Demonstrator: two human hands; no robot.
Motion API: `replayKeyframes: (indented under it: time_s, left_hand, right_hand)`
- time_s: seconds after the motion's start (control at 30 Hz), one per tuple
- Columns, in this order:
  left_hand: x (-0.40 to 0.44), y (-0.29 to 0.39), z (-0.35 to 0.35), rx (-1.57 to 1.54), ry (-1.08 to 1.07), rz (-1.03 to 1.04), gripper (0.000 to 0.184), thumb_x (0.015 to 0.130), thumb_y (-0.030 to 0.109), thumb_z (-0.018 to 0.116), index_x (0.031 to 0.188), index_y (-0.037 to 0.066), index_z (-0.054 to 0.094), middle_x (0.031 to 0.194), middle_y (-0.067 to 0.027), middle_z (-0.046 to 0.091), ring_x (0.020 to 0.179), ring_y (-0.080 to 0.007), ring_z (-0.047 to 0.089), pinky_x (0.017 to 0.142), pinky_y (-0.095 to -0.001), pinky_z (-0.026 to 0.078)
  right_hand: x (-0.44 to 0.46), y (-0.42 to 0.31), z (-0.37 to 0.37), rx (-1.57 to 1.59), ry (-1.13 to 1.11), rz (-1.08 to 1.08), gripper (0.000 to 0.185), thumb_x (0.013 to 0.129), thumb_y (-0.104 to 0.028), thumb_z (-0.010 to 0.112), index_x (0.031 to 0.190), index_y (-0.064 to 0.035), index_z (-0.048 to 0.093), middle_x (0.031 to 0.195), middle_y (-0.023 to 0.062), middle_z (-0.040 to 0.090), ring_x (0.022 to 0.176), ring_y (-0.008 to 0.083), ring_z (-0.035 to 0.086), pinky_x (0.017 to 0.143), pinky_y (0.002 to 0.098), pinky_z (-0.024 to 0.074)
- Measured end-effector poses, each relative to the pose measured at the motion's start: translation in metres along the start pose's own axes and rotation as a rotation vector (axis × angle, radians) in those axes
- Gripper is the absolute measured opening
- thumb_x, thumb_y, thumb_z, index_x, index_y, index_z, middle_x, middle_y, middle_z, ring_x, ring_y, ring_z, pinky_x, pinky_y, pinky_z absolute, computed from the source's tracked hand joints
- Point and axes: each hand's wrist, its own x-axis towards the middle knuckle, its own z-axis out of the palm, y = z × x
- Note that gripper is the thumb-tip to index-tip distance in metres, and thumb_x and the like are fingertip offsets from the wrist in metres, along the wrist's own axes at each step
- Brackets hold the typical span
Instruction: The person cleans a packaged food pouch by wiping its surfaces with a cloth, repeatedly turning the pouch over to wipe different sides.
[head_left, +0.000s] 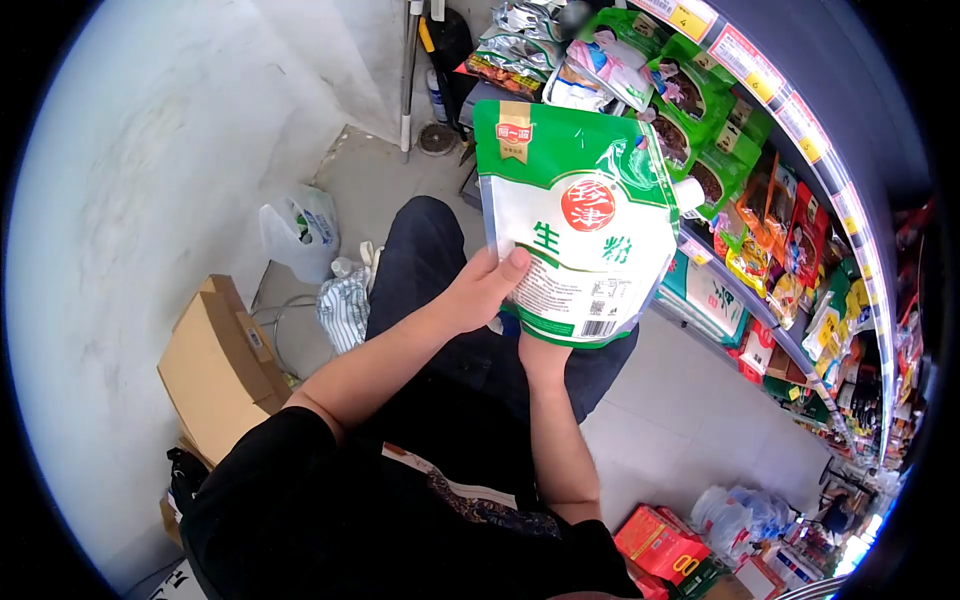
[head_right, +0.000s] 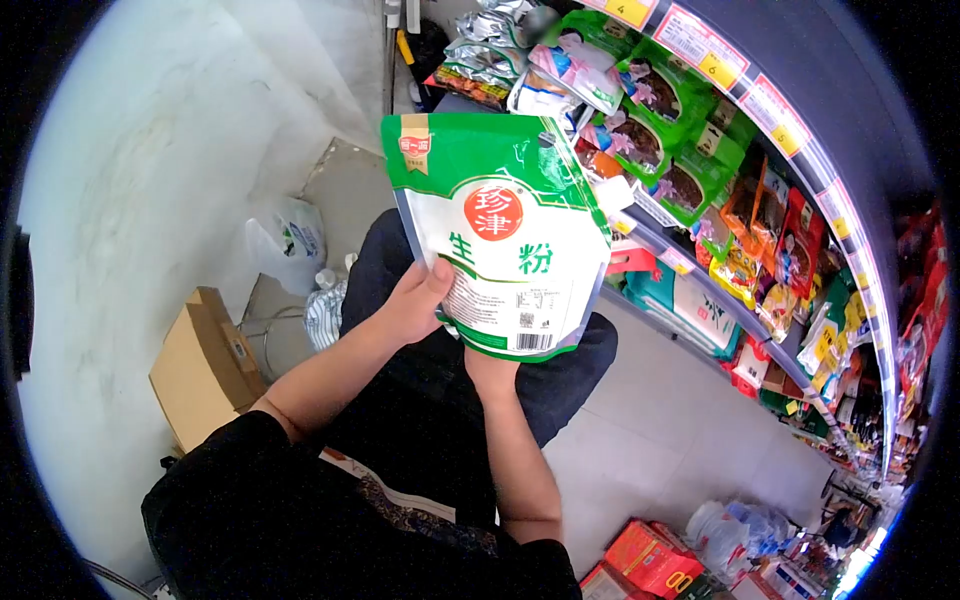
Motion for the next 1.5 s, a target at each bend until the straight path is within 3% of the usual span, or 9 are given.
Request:
replayKeyframes:
  time_s: [0.23,0.3,0.47,0.53,0.73,1.0,1.2,1.27,1.5]
  left_hand:
    - [0.007,0.022,0.013,0.016,-0.029,0.159,0.046,0.093,0.02,0.05,0.131,-0.001,0.035,0.126,-0.0098,0.047,0.115,-0.0157,0.046,0.096,-0.0303,0.037]
    - [0.01,0.027,0.018,-0.028,-0.01,0.185,0.053,0.09,0.008,0.053,0.136,0.001,0.027,0.13,-0.0123,0.043,0.119,-0.0172,0.043,0.099,-0.0319,0.036]
    - [0.013,0.032,0.033,0.092,0.154,0.192,0.056,0.09,0.005,0.051,0.137,0.003,0.022,0.125,-0.0135,0.047,0.116,-0.0178,0.045,0.094,-0.0309,0.039]
    - [0.012,0.032,0.034,0.232,0.218,0.211,0.057,0.09,0.006,0.052,0.137,0.003,0.021,0.124,-0.0135,0.047,0.116,-0.018,0.045,0.094,-0.0313,0.039]
    - [-0.002,0.033,0.025,-0.199,0.036,0.074,0.077,0.086,0.057,0.045,0.139,0.006,0.021,0.134,-0.014,0.04,0.122,-0.0243,0.043,0.1,-0.0372,0.036]
    - [-0.005,0.049,0.009,-0.364,0.151,-0.053,0.053,0.082,0.021,0.053,0.127,-0.003,0.038,0.119,-0.0217,0.052,0.106,-0.0321,0.055,0.092,-0.0413,0.045]
    - [0.0,0.045,-0.003,-0.494,0.02,0.045,0.053,0.08,0.016,0.052,0.127,-0.003,0.038,0.12,-0.0218,0.052,0.108,-0.033,0.054,0.094,-0.0418,0.043]
    - [0.001,0.043,-0.006,-0.572,-0.06,0.077,0.053,0.08,0.016,0.052,0.127,-0.003,0.039,0.121,-0.0217,0.052,0.109,-0.0332,0.054,0.095,-0.0417,0.042]
    - [-0.001,0.039,-0.013,-0.579,-0.109,0.071,0.054,0.078,0.012,0.053,0.128,-0.004,0.038,0.121,-0.0211,0.052,0.109,-0.0326,0.054,0.096,-0.0408,0.041]
  right_hand:
    - [-0.026,0.039,0.001,-0.498,-0.12,-0.032,0.041,0.083,-0.002,0.054,0.124,-0.0055,0.051,0.128,0.013,0.05,0.12,0.0296,0.042,0.103,0.0402,0.0273]
    - [-0.024,0.048,-0.004,0.096,-0.09,0.085,0.044,0.084,-0.001,0.052,0.128,-0.0057,0.047,0.132,0.0137,0.045,0.124,0.0277,0.039,0.105,0.0387,0.0253]
    - [0.002,0.004,-0.011,0.145,0.017,-0.03,0.053,0.083,0.0,0.054,0.134,-0.0025,0.037,0.134,0.0161,0.042,0.126,0.0284,0.036,0.106,0.0397,0.0245]
    - [0.002,0.009,-0.003,0.296,0.172,0.08,0.047,0.078,0.0,0.062,0.122,-0.0007,0.043,0.121,0.0181,0.051,0.109,0.0265,0.05,0.094,0.0367,0.0385]
    - [0.022,-0.009,-0.028,-0.235,0.305,-0.279,0.038,0.063,0.0,0.071,0.094,-0.0015,0.049,0.1,0.0194,0.057,0.086,0.0319,0.057,0.075,0.038,0.046]
    - [0.028,-0.017,-0.041,-0.102,0.231,-0.453,0.025,0.063,-0.007,0.063,0.088,-0.0033,0.062,0.099,0.0141,0.062,0.084,0.0308,0.058,0.074,0.039,0.0455]
    - [0.023,-0.012,-0.049,0.275,0.253,-0.232,0.025,0.083,-0.011,0.052,0.101,0.0061,0.057,0.109,0.0184,0.06,0.095,0.026,0.056,0.085,0.0349,0.0431]
    - [0.011,-0.015,-0.045,0.438,0.305,0.22,0.03,0.088,-0.011,0.048,0.111,0.0055,0.054,0.11,0.0132,0.059,0.096,0.0175,0.054,0.085,0.0281,0.0419]
    - [0.023,-0.038,-0.061,0.492,-0.03,0.373,0.035,0.081,0.0,0.055,0.116,0.0041,0.051,0.089,0.002,0.059,0.083,0.0079,0.053,0.075,0.022,0.0429]
